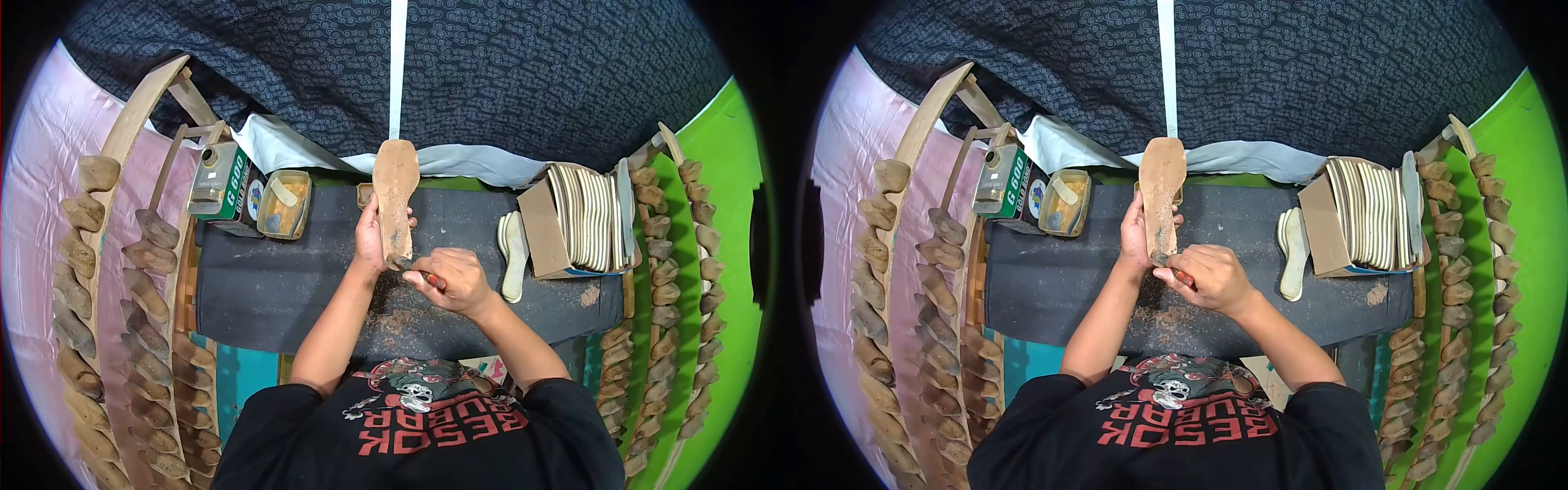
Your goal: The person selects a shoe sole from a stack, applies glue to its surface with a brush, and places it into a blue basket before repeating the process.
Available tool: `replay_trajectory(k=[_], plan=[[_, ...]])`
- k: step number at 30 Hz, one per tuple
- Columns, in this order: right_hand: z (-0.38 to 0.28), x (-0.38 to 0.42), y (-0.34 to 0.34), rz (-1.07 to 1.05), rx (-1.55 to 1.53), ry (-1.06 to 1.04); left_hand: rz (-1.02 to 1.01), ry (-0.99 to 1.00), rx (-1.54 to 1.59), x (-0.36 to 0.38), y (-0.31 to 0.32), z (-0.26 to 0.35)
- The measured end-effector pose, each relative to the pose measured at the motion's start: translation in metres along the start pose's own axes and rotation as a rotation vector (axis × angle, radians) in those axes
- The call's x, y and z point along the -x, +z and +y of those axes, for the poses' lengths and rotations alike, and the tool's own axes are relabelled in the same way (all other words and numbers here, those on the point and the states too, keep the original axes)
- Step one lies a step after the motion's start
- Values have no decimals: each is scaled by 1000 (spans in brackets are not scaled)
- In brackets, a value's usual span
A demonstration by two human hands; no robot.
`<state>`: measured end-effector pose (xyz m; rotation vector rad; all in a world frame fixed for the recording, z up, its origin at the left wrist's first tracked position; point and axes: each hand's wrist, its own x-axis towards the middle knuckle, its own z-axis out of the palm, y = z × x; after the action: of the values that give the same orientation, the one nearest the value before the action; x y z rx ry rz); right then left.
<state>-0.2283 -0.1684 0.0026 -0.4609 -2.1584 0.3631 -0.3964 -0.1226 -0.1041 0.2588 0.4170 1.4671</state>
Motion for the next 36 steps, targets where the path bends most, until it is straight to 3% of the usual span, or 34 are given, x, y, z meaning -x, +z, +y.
replay_trajectory(k=[7, 9, 11, 14, 16, 25, 28, 29, 31, 36], plan=[[17, -13, 4, 59, -73, 70, -74, -87, -7, 10, -5, -5], [20, -23, 4, 95, -33, 115, -47, 55, -116, 15, 1, -11], [28, -33, 8, 167, 27, 160, -46, -70, 139, 15, 6, -10], [40, -46, 8, 209, 65, 229, -19, -7, 132, 17, 8, -10], [45, -52, 9, 299, 72, 234, -117, -62, 83, 14, 0, -8], [6, -20, 18, 227, 50, 265, -6, -28, 24, 7, 4, 0], [-3, -19, 17, 255, 10, 271, -314, -68, 99, 4, -5, 4], [-1, -20, 14, 227, 27, 317, -314, -76, 97, 5, -7, 0], [9, -27, 11, 242, 68, 342, -11, -61, 33, 14, 18, -5], [37, -52, 5, 383, 82, 377, -212, -145, 130, 10, 0, -32]])
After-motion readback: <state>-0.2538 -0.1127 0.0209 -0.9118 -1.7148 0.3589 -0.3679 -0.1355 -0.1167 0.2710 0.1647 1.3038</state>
